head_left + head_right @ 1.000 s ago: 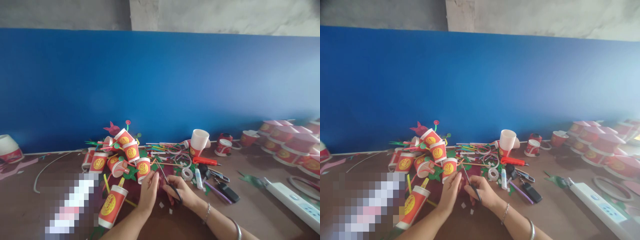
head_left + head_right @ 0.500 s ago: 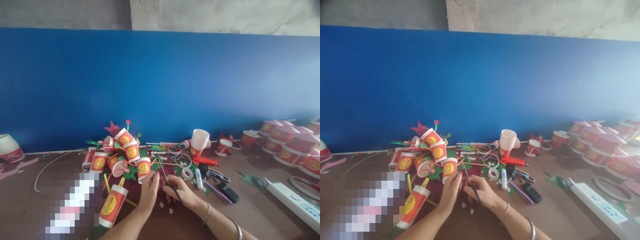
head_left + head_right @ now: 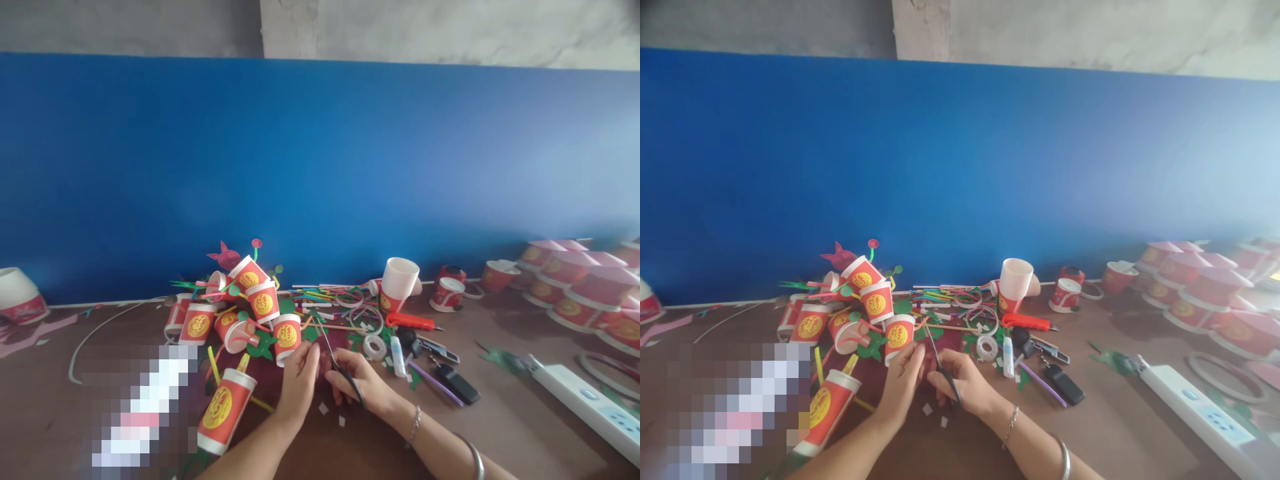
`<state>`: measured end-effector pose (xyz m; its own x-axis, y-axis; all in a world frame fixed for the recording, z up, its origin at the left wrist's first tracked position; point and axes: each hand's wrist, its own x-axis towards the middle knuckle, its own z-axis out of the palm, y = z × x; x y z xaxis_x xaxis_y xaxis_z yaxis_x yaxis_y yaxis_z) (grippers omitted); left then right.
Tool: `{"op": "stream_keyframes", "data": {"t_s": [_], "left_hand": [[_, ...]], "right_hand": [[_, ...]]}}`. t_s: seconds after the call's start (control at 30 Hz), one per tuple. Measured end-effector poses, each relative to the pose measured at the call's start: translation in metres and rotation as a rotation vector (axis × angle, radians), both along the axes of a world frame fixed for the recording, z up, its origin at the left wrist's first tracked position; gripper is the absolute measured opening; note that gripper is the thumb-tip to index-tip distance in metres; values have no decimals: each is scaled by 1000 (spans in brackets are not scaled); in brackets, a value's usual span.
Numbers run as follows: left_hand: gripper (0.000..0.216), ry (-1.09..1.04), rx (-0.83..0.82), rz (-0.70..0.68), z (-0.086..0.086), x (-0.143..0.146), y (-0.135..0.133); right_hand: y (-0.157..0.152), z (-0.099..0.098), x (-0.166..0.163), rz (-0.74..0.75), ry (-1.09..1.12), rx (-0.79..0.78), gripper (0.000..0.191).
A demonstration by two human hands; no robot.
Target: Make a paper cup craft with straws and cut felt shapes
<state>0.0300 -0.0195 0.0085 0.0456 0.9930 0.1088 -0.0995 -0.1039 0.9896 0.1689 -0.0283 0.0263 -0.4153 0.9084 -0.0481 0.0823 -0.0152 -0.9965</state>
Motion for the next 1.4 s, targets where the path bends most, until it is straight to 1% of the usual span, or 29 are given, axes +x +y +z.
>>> {"op": "stream_keyframes", "data": {"t_s": [0.23, 0.53, 0.83, 1.2, 1.4], "left_hand": [[43, -12, -27, -6, 0, 1, 0], [44, -6, -35, -5, 0, 1, 0], [44, -12, -35, 5, 0, 1, 0], [45, -14, -40, 12, 1, 1, 0], [46, -8, -29, 31, -3, -1, 1]], "right_hand": [[-1, 3, -1, 5, -1, -8, 42], [1, -4, 0, -2, 6, 27, 41], [-1, 0, 0, 3, 1, 12, 40], [1, -4, 0, 8, -7, 26, 40], [2, -7, 1, -6, -8, 19, 41]]}}
